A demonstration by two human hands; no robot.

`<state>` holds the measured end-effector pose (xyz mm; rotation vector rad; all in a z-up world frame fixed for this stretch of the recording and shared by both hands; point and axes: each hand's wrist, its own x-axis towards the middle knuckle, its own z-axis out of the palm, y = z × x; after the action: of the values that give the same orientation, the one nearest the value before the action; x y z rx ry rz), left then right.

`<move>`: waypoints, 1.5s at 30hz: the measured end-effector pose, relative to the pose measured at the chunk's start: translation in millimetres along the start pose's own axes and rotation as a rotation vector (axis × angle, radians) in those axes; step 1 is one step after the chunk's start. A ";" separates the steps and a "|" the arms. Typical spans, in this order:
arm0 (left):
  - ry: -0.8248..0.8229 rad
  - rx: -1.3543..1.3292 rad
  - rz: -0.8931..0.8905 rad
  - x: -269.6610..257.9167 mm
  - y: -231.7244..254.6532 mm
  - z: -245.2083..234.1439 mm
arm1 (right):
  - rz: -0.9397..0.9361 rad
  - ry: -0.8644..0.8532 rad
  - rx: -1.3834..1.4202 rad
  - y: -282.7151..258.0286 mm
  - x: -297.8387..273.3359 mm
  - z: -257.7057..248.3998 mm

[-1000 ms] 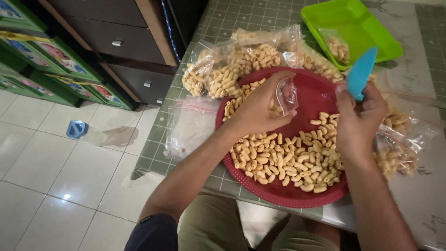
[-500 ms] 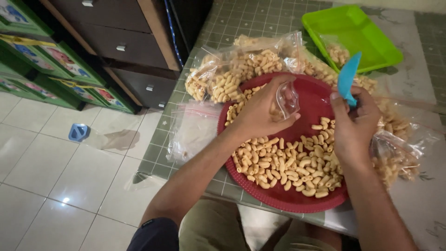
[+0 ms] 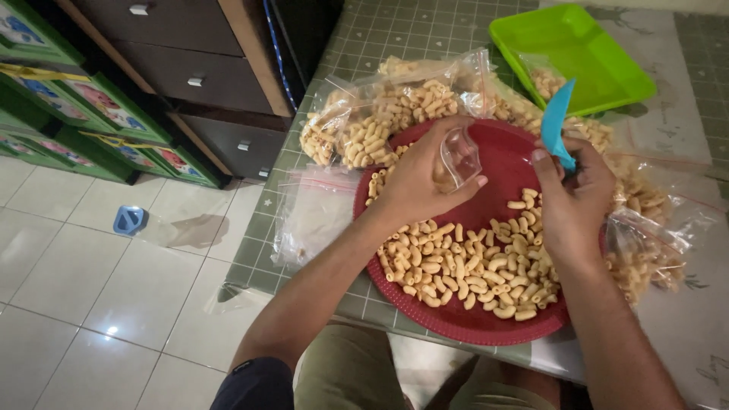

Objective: Manually portioning and packaging snacks into small plastic bags using a scoop.

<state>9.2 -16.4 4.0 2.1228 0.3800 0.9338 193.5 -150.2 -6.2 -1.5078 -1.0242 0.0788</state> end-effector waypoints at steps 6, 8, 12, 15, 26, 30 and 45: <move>0.023 -0.033 0.018 0.1 -1.8 1.0 | 0.029 0.013 0.004 -1.1 0.2 0.8; 0.037 -0.096 -0.001 0.8 -2.2 1.3 | 0.019 0.005 0.008 0.3 -0.4 0.6; 0.200 -0.153 -0.009 2.5 -11.3 5.1 | -0.018 0.010 -0.032 7.0 2.0 -4.9; 0.386 -0.075 0.154 5.1 -26.1 3.4 | -0.391 -0.001 -0.317 15.1 15.9 -22.1; 0.393 -0.066 0.063 3.9 -16.8 3.3 | -0.630 -0.038 -1.157 39.8 18.1 -23.7; 0.388 -0.058 0.067 3.7 -22.3 5.1 | -0.701 -0.048 -1.181 39.0 14.6 -18.4; 0.352 -0.037 0.056 2.5 -12.0 4.5 | -0.647 -0.282 -1.058 42.9 13.3 -12.7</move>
<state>14.6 -9.6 -5.8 1.9422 0.4758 1.3416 232.1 -145.6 -32.0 -2.0135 -1.9049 -0.8492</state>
